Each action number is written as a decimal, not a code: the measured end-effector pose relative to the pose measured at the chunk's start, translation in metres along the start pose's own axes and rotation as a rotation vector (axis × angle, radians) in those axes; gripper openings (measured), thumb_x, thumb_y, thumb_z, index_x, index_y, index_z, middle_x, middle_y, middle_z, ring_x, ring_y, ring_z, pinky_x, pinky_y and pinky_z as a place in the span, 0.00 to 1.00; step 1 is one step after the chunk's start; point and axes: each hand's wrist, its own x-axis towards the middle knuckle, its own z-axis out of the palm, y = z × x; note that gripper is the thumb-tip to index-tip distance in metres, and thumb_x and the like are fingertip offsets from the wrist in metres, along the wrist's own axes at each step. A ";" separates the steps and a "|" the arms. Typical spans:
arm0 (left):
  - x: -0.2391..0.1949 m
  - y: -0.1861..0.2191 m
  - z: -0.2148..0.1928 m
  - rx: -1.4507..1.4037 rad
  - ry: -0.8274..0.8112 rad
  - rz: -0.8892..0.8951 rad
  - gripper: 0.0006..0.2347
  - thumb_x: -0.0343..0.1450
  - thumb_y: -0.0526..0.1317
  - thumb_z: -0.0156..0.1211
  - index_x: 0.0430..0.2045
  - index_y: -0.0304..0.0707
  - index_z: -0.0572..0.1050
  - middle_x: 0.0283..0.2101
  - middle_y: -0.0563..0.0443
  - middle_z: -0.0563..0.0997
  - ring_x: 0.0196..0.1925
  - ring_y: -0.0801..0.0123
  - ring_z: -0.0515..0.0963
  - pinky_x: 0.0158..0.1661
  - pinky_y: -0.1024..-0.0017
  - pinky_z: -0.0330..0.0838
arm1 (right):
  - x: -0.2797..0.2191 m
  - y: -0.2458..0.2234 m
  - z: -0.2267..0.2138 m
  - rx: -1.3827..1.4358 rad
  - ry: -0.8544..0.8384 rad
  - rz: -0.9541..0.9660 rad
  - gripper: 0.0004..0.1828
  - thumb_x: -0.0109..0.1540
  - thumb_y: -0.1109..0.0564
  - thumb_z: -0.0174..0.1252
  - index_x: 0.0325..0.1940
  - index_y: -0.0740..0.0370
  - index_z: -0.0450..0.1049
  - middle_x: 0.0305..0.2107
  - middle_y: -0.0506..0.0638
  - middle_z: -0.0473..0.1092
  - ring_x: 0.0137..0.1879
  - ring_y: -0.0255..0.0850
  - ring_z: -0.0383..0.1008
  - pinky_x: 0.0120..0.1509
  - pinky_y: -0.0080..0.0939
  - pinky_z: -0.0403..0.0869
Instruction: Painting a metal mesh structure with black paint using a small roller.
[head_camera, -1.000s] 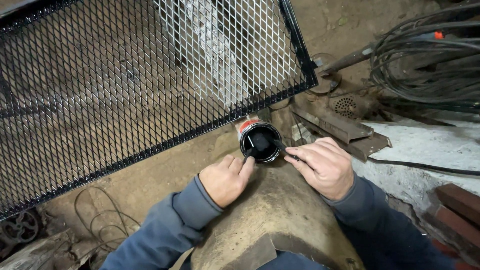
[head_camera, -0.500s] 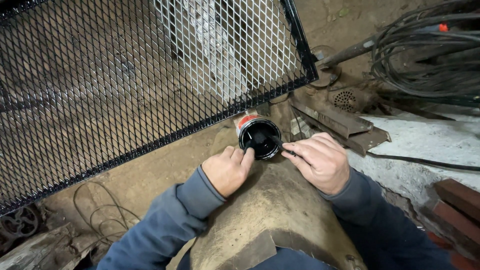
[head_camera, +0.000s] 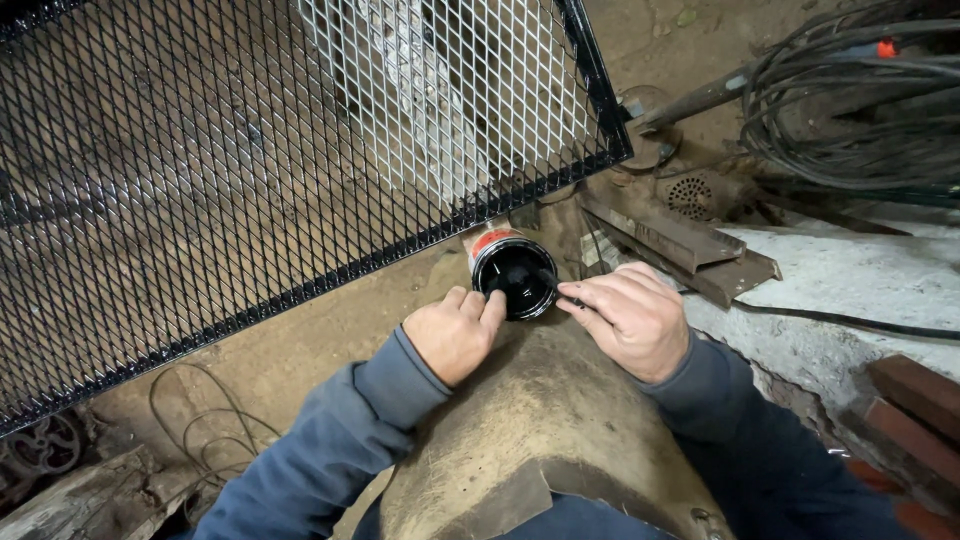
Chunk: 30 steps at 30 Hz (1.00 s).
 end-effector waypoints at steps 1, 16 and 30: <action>0.000 0.000 0.000 -0.004 -0.006 -0.005 0.16 0.67 0.36 0.56 0.47 0.25 0.75 0.34 0.44 0.80 0.37 0.59 0.80 0.35 0.70 0.77 | 0.000 0.000 0.000 -0.007 0.000 -0.004 0.12 0.54 0.61 0.73 0.40 0.63 0.82 0.33 0.51 0.79 0.34 0.42 0.76 0.42 0.41 0.71; -0.002 0.002 -0.011 -0.020 -0.006 0.000 0.17 0.67 0.35 0.56 0.48 0.24 0.75 0.35 0.44 0.81 0.39 0.59 0.80 0.37 0.70 0.77 | 0.000 -0.004 -0.008 0.059 -0.008 -0.025 0.11 0.55 0.60 0.73 0.40 0.62 0.81 0.32 0.51 0.78 0.35 0.42 0.77 0.43 0.40 0.71; 0.002 0.000 -0.003 -0.029 -0.013 -0.015 0.16 0.68 0.36 0.56 0.48 0.25 0.75 0.33 0.45 0.80 0.37 0.60 0.80 0.35 0.70 0.77 | 0.001 0.001 0.002 0.067 -0.025 -0.035 0.11 0.55 0.61 0.73 0.40 0.64 0.81 0.32 0.52 0.78 0.34 0.42 0.77 0.42 0.41 0.71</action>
